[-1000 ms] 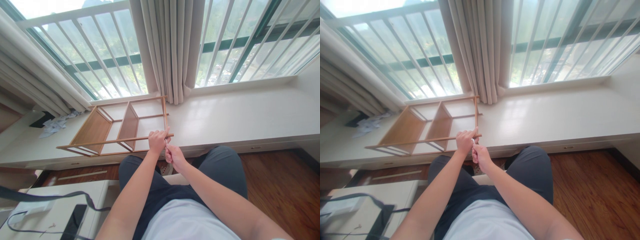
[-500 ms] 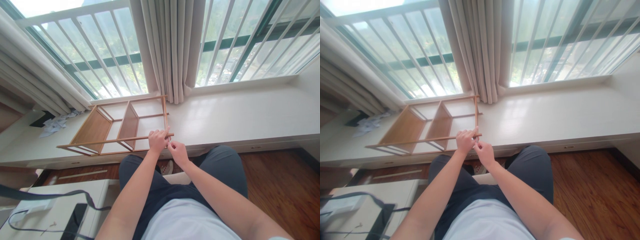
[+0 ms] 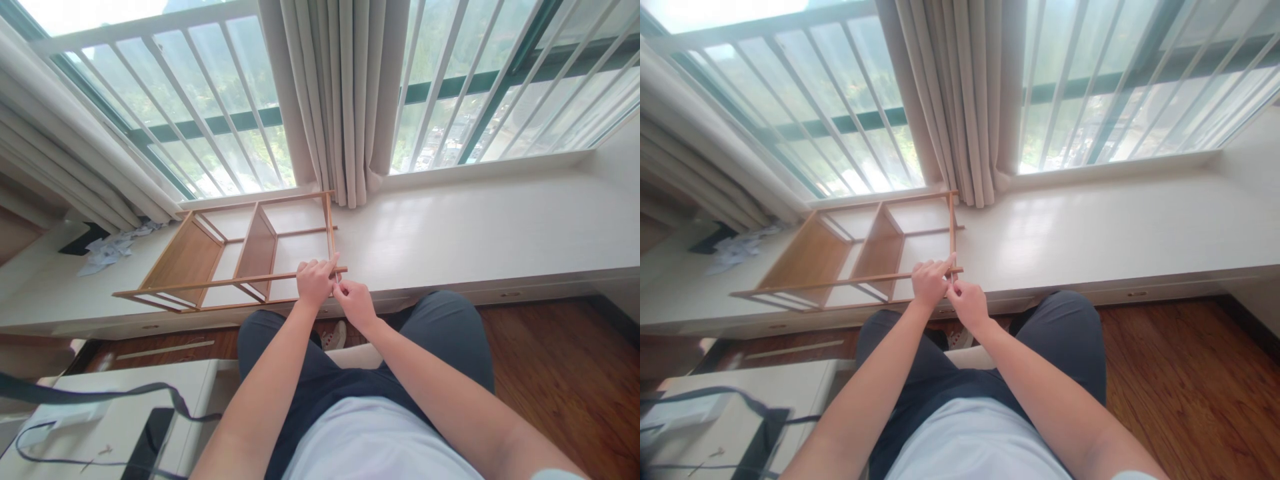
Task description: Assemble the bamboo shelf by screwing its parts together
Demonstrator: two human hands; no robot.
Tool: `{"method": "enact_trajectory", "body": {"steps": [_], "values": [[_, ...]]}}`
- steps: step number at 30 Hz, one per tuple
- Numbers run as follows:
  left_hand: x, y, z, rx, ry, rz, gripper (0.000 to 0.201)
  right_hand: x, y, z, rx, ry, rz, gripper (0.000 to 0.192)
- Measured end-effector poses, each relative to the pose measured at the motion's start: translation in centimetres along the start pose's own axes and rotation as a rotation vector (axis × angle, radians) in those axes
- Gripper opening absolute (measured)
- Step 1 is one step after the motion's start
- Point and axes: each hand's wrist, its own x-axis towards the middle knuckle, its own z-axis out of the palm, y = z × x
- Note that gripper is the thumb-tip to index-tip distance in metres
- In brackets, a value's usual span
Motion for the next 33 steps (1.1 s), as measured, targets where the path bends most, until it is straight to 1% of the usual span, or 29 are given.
{"method": "enact_trajectory", "body": {"steps": [11, 17, 29, 33], "values": [[0.07, 0.29, -0.28, -0.002, -0.001, -0.014, 0.049, -0.11, -0.11, 0.0, -0.071, -0.002, 0.019, 0.04], [-0.07, -0.06, 0.05, -0.002, 0.016, 0.021, 0.048, 0.24, -0.12, 0.12, -0.148, -0.021, 0.0, 0.039], [-0.08, -0.15, 0.28, -0.006, 0.004, 0.01, 0.05, 0.17, -0.18, -0.18, -0.134, -0.01, -0.004, 0.04], [-0.13, -0.26, 0.41, 0.003, -0.001, 0.015, 0.05, 0.24, -0.15, 0.18, -0.062, -0.007, 0.024, 0.039]]}}
